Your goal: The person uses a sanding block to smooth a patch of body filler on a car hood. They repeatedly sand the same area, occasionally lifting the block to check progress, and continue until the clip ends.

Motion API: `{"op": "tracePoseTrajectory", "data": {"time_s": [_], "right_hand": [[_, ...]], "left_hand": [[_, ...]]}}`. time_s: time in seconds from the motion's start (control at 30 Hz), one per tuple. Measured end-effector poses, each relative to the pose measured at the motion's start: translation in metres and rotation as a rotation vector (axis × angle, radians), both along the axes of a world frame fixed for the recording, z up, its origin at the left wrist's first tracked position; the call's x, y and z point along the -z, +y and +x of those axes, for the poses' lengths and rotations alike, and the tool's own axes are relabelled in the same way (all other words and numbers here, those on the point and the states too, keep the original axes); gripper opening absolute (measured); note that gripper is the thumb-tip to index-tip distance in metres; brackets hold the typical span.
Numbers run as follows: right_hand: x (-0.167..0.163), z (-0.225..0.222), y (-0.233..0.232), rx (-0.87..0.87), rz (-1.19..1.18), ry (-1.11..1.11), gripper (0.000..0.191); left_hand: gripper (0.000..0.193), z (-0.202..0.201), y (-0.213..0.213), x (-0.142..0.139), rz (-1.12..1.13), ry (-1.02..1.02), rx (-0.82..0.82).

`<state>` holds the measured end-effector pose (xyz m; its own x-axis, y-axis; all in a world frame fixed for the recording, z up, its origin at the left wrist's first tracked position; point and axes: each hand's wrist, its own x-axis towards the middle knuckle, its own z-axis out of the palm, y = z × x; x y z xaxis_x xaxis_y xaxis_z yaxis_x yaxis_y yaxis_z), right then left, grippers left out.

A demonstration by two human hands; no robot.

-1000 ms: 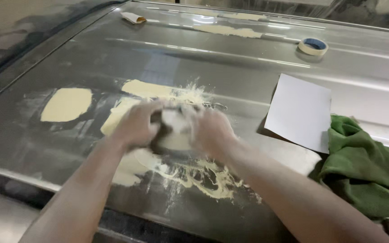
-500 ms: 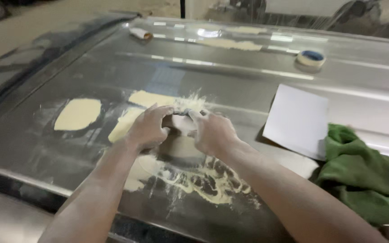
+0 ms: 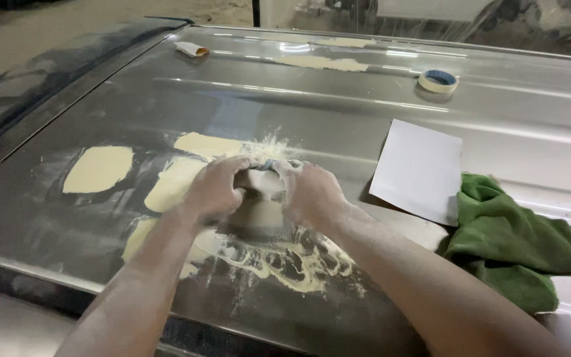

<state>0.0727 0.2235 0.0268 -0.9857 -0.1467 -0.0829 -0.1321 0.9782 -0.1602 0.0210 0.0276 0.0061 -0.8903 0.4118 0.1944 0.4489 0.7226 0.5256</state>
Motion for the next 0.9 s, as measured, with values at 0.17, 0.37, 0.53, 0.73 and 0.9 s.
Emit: {"op": "tracePoseTrajectory", "data": {"time_s": [0.17,0.37,0.53,0.73,0.9], "right_hand": [[0.004,0.068,0.006,-0.251,0.06,0.372,0.068],[-0.002,0.013,0.003,-0.061,0.122,0.17,0.079],[0.004,0.039,0.014,-0.118,0.161,0.119,0.063],[0.007,0.05,0.007,-0.018,0.155,-0.074,0.072],[0.004,0.011,0.004,0.004,0.067,0.153,0.06]], "left_hand": [[0.071,0.046,-0.018,0.043,-0.055,0.553,0.259],[0.059,-0.01,0.007,0.009,0.005,0.101,0.103],[0.054,0.035,0.007,0.004,0.036,-0.22,-0.043],[0.064,0.029,0.004,0.018,-0.054,0.057,0.132],[0.061,0.001,0.012,0.006,0.018,-0.226,-0.059]]}}
